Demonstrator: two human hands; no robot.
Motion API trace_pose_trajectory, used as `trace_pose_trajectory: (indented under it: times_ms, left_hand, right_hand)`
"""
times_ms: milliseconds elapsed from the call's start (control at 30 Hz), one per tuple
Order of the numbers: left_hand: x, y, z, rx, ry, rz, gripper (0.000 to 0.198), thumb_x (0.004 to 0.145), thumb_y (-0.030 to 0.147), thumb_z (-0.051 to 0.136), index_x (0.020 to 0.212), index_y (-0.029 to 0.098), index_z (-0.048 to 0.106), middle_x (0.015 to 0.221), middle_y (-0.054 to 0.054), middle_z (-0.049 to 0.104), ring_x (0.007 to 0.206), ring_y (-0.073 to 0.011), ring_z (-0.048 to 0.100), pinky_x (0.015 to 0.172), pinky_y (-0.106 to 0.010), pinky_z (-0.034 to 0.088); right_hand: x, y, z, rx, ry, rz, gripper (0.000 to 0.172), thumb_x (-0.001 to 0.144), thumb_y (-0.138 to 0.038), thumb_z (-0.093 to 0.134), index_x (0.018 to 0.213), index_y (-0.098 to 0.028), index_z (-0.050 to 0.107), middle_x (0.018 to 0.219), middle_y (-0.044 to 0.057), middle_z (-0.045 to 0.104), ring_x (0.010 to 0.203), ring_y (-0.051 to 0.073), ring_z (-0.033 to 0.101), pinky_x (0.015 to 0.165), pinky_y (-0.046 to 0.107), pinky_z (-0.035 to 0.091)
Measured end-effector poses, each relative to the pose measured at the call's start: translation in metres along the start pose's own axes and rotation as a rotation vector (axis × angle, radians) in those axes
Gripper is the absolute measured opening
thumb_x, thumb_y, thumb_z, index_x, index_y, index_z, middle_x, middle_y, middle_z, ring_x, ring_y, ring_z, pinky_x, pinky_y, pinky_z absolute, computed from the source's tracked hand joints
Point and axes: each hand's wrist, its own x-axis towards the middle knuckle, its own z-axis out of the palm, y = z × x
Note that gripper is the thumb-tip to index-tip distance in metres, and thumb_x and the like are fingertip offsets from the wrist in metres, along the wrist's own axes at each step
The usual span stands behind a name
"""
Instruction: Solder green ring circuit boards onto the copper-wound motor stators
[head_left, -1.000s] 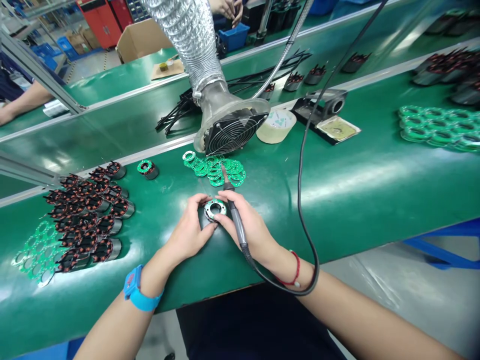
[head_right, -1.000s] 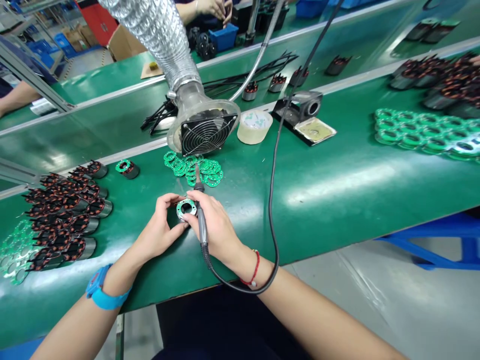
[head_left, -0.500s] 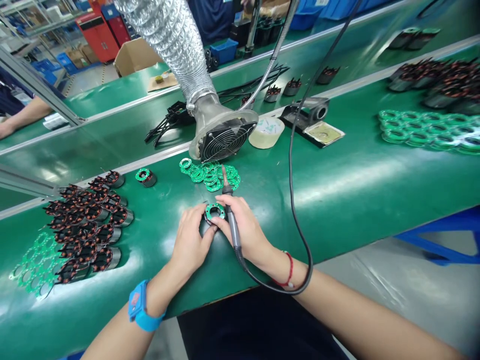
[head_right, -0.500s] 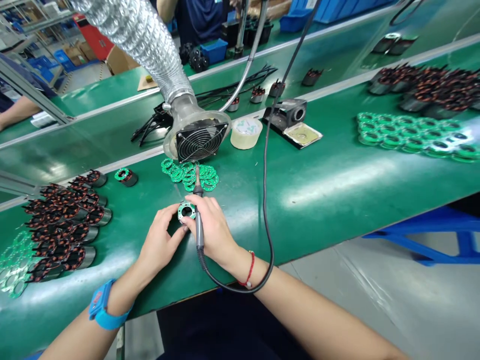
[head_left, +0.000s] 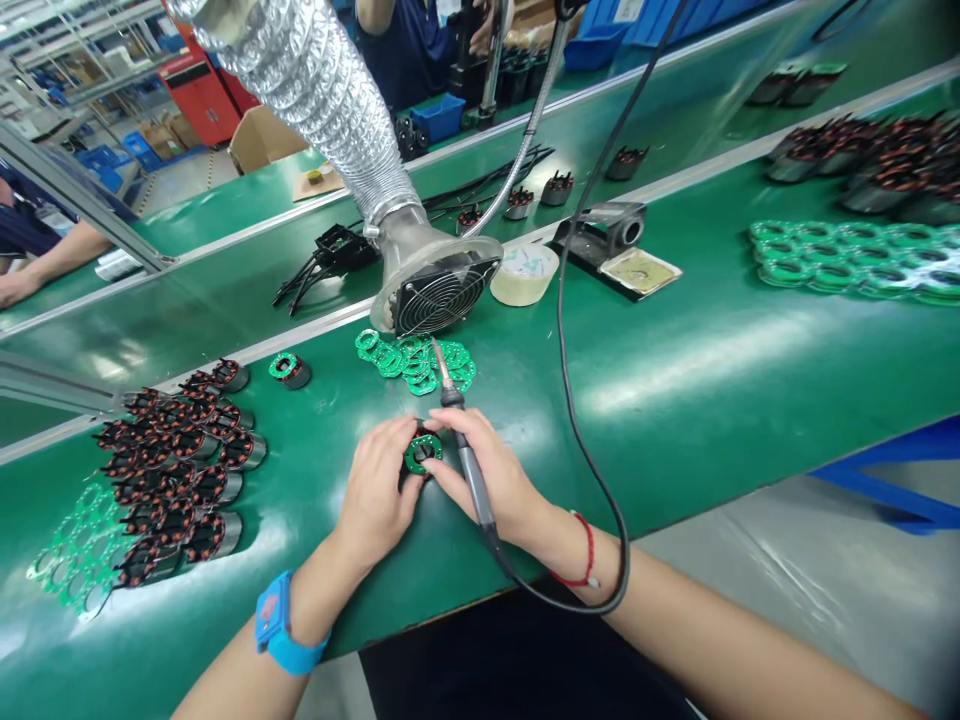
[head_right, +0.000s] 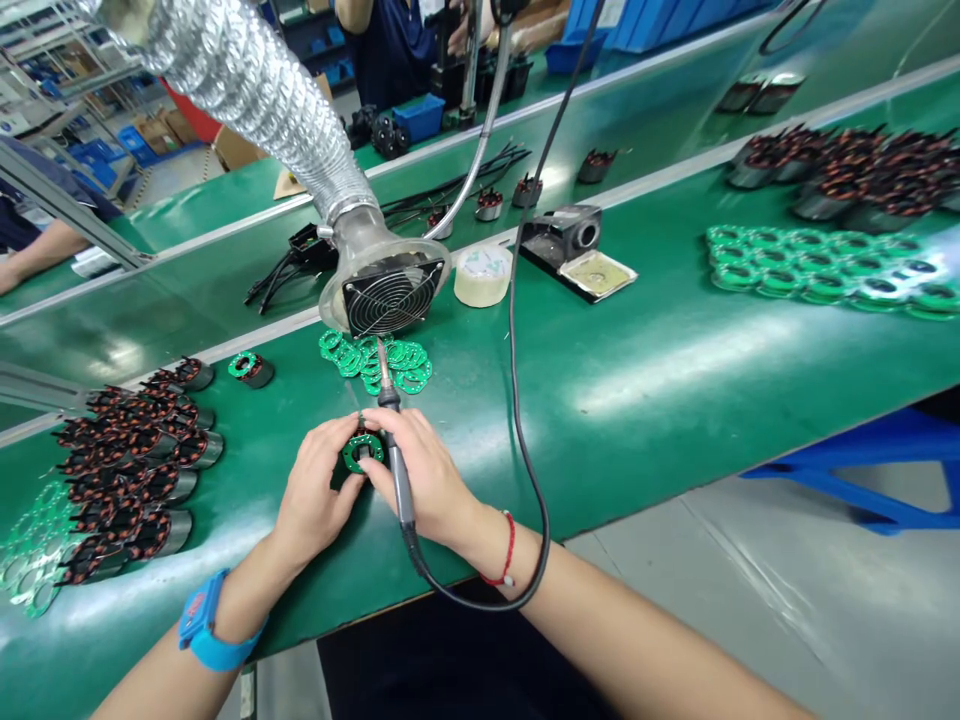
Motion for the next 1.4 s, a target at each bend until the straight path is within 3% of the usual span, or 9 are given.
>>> trace_pose_trajectory:
  times_ms: [167,500,667,833,933,1067,1167,1267,1400]
  left_hand:
    - [-0.003,-0.007,-0.002,0.170,0.023,0.154,0.057,0.088,0.010,0.044,0.142,0.023,0.030,0.134,-0.014,0.054,0.128,-0.0267,0.048,0.101,-0.049,0.045]
    - [0.000,-0.005,-0.003,0.225,0.002,0.298,0.056,0.089,0.006,0.043,0.142,0.021,0.032,0.132,-0.014,0.057,0.130,-0.0248,0.047,0.102,-0.045,0.046]
    - [0.004,-0.009,-0.004,0.098,-0.086,0.007,0.049,0.088,0.020,0.052,0.135,0.022,0.039,0.126,-0.013,0.058,0.118,-0.0267,0.055,0.098,-0.048,0.047]
    - [0.013,-0.033,-0.022,0.250,0.093,-0.366,0.038,0.084,0.031,0.059,0.119,0.019,0.051,0.120,-0.014,0.056,0.115,-0.0301,0.051,0.098,-0.051,0.043]
    - [0.023,-0.051,-0.040,0.469,0.201,-0.482,0.049,0.082,0.032,0.059,0.128,0.017,0.046,0.135,-0.020,0.043,0.123,-0.0367,0.043,0.098,-0.058,0.038]
    - [0.044,-0.075,-0.062,0.586,-0.023,-0.569,0.060,0.080,0.032,0.061,0.135,0.016,0.041,0.140,-0.022,0.039,0.121,-0.0390,0.045,0.095,-0.057,0.040]
    - [0.063,-0.092,-0.074,0.550,-0.209,-0.638,0.052,0.080,0.034,0.063,0.128,0.017,0.049,0.132,-0.017,0.047,0.112,-0.0311,0.055,0.095,-0.045,0.044]
    - [0.089,-0.110,-0.078,0.549,-0.199,-0.686,0.036,0.083,0.036,0.060,0.113,0.016,0.058,0.118,-0.013,0.054,0.100,-0.0248,0.062,0.089,-0.036,0.048]
    - [0.140,-0.136,-0.069,0.596,-0.119,-0.777,0.037,0.087,0.039,0.057,0.114,0.014,0.056,0.122,-0.015,0.052,0.104,-0.0227,0.060,0.087,-0.034,0.050]
  right_hand:
    - [-0.001,-0.001,-0.004,0.094,0.107,0.029,0.050,0.082,-0.016,0.059,0.127,-0.027,0.039,0.097,0.003,0.059,0.090,0.019,0.060,0.086,0.039,0.052]
    - [0.003,0.004,-0.010,0.258,-0.028,0.173,0.049,0.081,-0.013,0.056,0.124,-0.026,0.038,0.093,0.001,0.057,0.084,0.014,0.060,0.082,0.033,0.054]
    - [0.002,0.004,-0.011,0.122,0.029,0.185,0.047,0.082,-0.015,0.056,0.125,-0.026,0.040,0.103,0.005,0.062,0.094,0.019,0.062,0.086,0.039,0.053]
    - [0.000,0.005,-0.011,0.044,0.132,0.140,0.045,0.084,-0.016,0.053,0.126,-0.025,0.041,0.108,0.008,0.063,0.097,0.022,0.064,0.086,0.042,0.054]
    - [0.000,0.006,-0.010,0.052,0.143,0.145,0.043,0.085,-0.016,0.052,0.126,-0.025,0.041,0.110,0.009,0.063,0.096,0.021,0.064,0.085,0.042,0.055]
    - [-0.001,0.005,-0.011,0.060,0.139,0.166,0.039,0.086,-0.017,0.052,0.123,-0.025,0.042,0.108,0.010,0.063,0.094,0.021,0.065,0.084,0.043,0.056]
    - [-0.003,0.004,-0.011,0.048,0.153,0.166,0.037,0.086,-0.019,0.051,0.122,-0.025,0.044,0.108,0.010,0.065,0.092,0.022,0.066,0.082,0.041,0.058]
    - [-0.004,0.004,-0.010,0.023,0.160,0.147,0.036,0.087,-0.021,0.050,0.122,-0.025,0.045,0.106,0.009,0.066,0.088,0.022,0.068,0.079,0.039,0.059]
    - [-0.005,0.010,-0.005,-0.068,0.157,0.073,0.034,0.087,-0.021,0.047,0.121,-0.024,0.046,0.101,0.008,0.068,0.085,0.020,0.070,0.073,0.035,0.061]
